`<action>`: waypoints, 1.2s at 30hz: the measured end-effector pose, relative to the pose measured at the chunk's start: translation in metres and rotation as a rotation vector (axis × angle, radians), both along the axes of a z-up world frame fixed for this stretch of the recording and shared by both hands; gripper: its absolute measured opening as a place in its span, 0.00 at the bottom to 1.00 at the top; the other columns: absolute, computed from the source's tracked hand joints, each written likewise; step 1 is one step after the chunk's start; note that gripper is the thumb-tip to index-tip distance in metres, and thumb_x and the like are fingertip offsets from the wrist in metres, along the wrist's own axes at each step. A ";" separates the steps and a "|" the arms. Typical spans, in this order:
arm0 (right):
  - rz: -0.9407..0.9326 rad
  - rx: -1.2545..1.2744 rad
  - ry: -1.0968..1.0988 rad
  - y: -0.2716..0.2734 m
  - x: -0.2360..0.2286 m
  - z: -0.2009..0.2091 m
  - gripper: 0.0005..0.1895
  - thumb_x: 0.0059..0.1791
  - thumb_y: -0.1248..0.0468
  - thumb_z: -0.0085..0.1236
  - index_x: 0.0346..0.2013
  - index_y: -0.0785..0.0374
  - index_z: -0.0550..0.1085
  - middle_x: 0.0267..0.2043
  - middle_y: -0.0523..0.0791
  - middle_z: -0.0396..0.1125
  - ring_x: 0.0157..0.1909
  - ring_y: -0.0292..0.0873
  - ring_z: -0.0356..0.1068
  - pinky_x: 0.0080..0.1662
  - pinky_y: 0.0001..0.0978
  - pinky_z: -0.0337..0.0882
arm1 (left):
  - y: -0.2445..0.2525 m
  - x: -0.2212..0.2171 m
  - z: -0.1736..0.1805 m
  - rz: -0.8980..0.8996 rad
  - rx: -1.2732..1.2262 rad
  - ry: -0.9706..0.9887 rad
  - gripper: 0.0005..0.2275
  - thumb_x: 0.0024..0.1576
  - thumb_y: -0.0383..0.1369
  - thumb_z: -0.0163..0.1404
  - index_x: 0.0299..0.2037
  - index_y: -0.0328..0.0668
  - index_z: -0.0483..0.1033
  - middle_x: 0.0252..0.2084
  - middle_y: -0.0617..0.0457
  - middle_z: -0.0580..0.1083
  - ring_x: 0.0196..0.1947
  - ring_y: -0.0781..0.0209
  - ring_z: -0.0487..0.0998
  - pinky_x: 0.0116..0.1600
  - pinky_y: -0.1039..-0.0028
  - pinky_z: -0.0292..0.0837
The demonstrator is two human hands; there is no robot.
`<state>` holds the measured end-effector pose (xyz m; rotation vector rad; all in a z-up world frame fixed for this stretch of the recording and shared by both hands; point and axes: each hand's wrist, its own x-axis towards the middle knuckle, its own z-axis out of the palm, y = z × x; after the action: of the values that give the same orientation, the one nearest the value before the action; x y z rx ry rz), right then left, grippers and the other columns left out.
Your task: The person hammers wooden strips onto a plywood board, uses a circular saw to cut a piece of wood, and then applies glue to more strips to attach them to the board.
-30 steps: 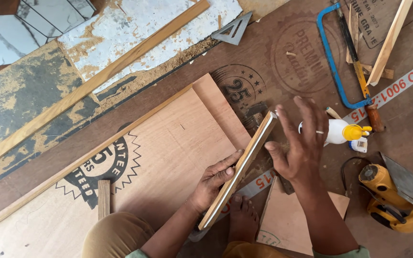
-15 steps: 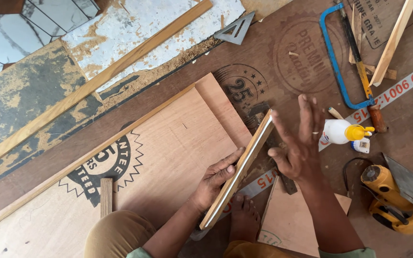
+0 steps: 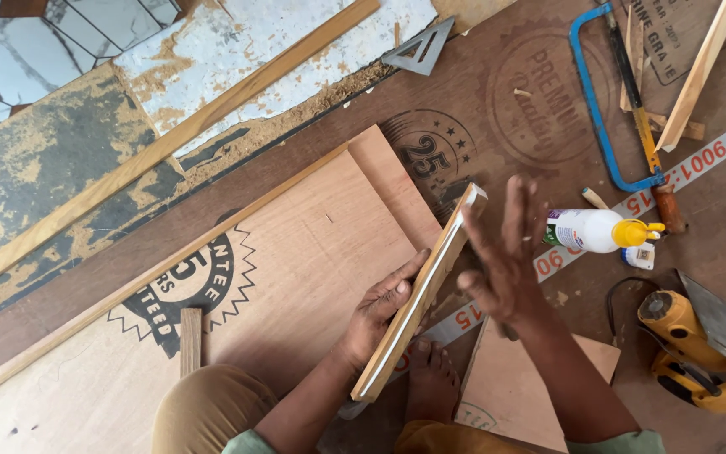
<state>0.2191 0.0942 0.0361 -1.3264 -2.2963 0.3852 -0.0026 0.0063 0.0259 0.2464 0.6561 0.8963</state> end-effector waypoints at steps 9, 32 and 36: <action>0.309 0.003 -0.001 -0.067 -0.040 0.018 0.44 0.53 0.25 0.15 0.75 0.40 0.55 0.83 0.54 0.21 0.84 0.57 0.16 0.75 0.68 0.15 | 0.013 -0.008 0.021 0.082 -0.048 -0.024 0.26 0.66 0.41 0.38 0.74 0.44 0.56 0.65 0.51 0.70 0.58 0.67 0.77 0.61 0.77 0.77; 0.570 0.059 0.008 -0.114 -0.068 0.028 0.43 0.51 0.23 0.24 0.72 0.36 0.62 0.84 0.53 0.28 0.84 0.53 0.19 0.74 0.67 0.17 | 0.014 -0.010 0.002 0.261 -0.023 -0.068 0.28 0.70 0.41 0.37 0.79 0.40 0.50 0.46 0.49 0.70 0.42 0.63 0.71 0.49 0.74 0.73; 0.593 -0.025 0.238 -0.103 -0.060 0.020 0.40 0.56 0.28 0.27 0.77 0.42 0.53 0.85 0.55 0.25 0.85 0.56 0.18 0.76 0.64 0.19 | 0.020 -0.018 0.009 0.267 -0.092 -0.011 0.28 0.68 0.41 0.37 0.79 0.44 0.49 0.45 0.51 0.70 0.40 0.64 0.71 0.48 0.73 0.74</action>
<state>0.1587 -0.0092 0.0560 -0.5412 -2.4384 0.7174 -0.0202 0.0259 0.0348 0.0714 0.7293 1.1186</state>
